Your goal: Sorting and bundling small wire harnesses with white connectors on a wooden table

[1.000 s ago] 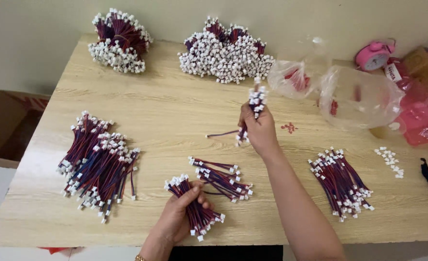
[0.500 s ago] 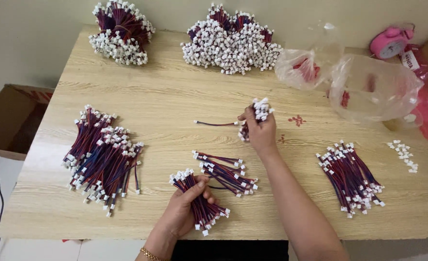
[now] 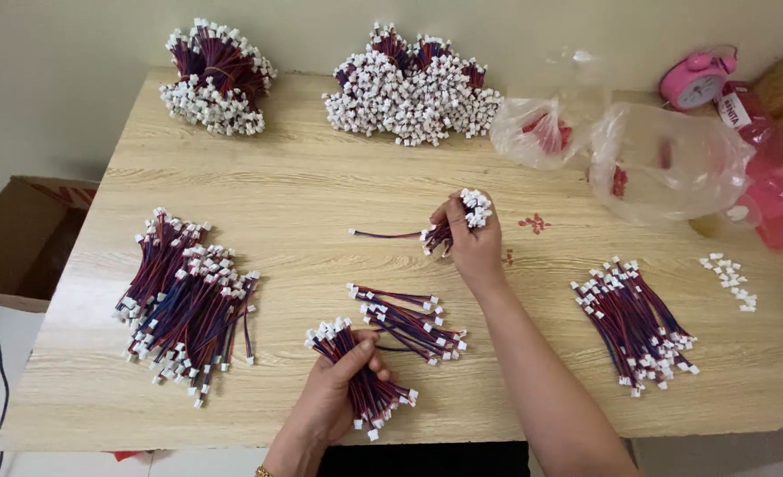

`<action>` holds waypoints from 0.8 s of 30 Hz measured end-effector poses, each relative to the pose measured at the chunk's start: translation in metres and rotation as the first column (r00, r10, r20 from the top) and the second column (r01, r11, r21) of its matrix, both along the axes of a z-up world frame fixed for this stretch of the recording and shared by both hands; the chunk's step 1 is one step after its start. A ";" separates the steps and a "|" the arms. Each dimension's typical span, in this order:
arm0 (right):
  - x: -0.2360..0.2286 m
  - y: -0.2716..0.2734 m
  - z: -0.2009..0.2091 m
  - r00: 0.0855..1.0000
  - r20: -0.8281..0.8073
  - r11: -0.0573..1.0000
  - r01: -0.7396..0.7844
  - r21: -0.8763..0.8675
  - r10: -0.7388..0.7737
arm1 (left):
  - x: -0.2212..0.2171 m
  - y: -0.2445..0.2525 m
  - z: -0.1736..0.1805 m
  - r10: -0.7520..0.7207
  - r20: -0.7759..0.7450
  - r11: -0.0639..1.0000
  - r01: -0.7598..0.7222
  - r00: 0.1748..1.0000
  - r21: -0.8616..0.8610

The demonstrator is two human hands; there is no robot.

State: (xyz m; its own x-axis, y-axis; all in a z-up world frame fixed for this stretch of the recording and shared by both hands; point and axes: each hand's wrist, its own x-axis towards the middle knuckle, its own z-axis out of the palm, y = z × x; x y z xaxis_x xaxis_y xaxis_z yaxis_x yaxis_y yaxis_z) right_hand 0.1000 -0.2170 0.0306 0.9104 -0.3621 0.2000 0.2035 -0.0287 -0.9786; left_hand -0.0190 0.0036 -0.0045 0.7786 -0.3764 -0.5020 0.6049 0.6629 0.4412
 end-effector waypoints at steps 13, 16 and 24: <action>-0.079 0.066 0.071 0.855 -0.089 0.820 -0.516 -0.248 0.511 | 0.031 -0.017 0.054 -0.190 0.640 0.870 -0.175 0.745 0.462; -0.089 0.067 0.057 0.808 -0.105 0.773 -0.586 -0.245 0.580 | 0.025 -0.007 0.040 -0.231 0.652 0.885 -0.123 0.722 0.450; -0.043 0.058 0.027 0.735 -0.085 0.698 -0.669 -0.256 0.673 | 0.019 0.022 0.042 -0.156 0.466 0.787 -0.176 0.871 0.591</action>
